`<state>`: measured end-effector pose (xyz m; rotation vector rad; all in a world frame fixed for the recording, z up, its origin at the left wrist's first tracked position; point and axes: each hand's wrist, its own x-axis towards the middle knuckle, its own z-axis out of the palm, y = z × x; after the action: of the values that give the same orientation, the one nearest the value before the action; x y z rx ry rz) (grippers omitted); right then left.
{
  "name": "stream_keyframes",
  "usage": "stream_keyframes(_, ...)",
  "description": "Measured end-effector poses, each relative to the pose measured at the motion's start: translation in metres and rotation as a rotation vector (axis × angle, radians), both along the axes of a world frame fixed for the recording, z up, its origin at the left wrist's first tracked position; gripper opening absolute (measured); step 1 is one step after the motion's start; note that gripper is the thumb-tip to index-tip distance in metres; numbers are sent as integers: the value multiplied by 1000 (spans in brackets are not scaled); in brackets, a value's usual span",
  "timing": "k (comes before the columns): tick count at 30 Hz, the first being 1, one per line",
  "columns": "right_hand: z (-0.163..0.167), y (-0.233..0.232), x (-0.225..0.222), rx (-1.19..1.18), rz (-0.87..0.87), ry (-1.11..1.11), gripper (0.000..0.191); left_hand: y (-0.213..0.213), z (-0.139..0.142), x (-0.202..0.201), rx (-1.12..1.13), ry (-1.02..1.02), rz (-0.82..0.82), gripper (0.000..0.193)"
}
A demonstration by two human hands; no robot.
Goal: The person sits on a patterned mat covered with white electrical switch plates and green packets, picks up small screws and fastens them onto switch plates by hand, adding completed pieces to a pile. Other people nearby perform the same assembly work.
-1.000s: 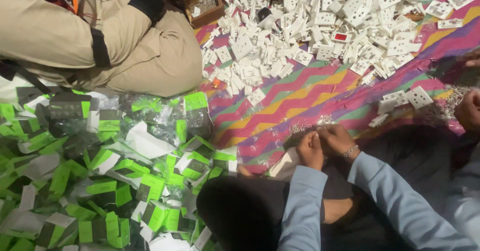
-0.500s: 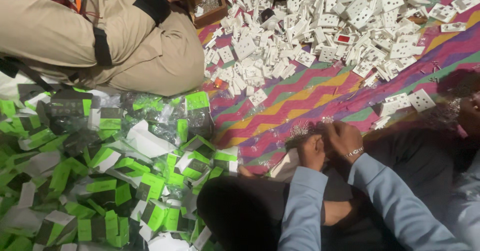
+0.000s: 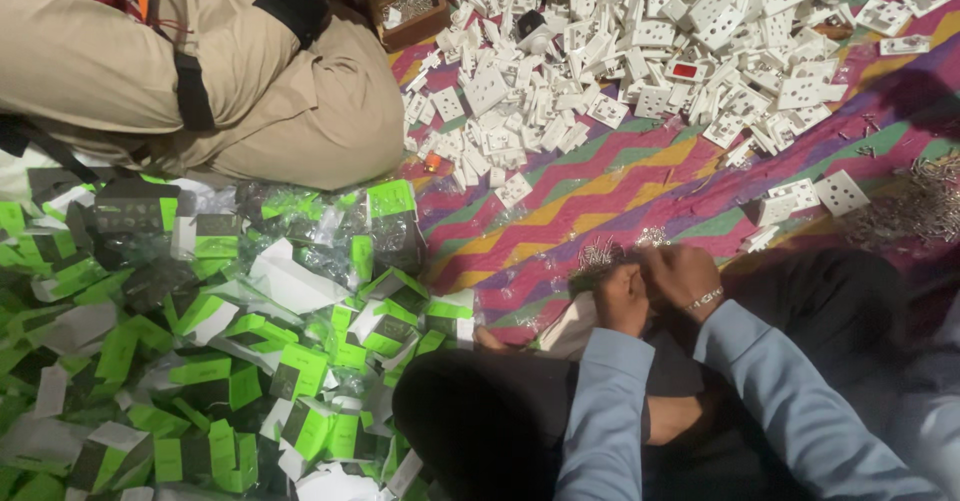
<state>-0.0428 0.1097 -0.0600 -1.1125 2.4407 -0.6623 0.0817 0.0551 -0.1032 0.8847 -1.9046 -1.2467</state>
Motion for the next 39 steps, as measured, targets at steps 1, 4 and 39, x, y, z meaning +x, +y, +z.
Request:
stream_keyframes(1,0,0,0,2,-52,-23,47,0,0,0,69,26,2,9)
stream_keyframes(4,0,0,1,28,-140,-108,53,0,0,-1,289,48,25,10)
stream_keyframes(39,1,1,-3,-311,-40,-703,13,-3,16,-2,216,-49,118,28)
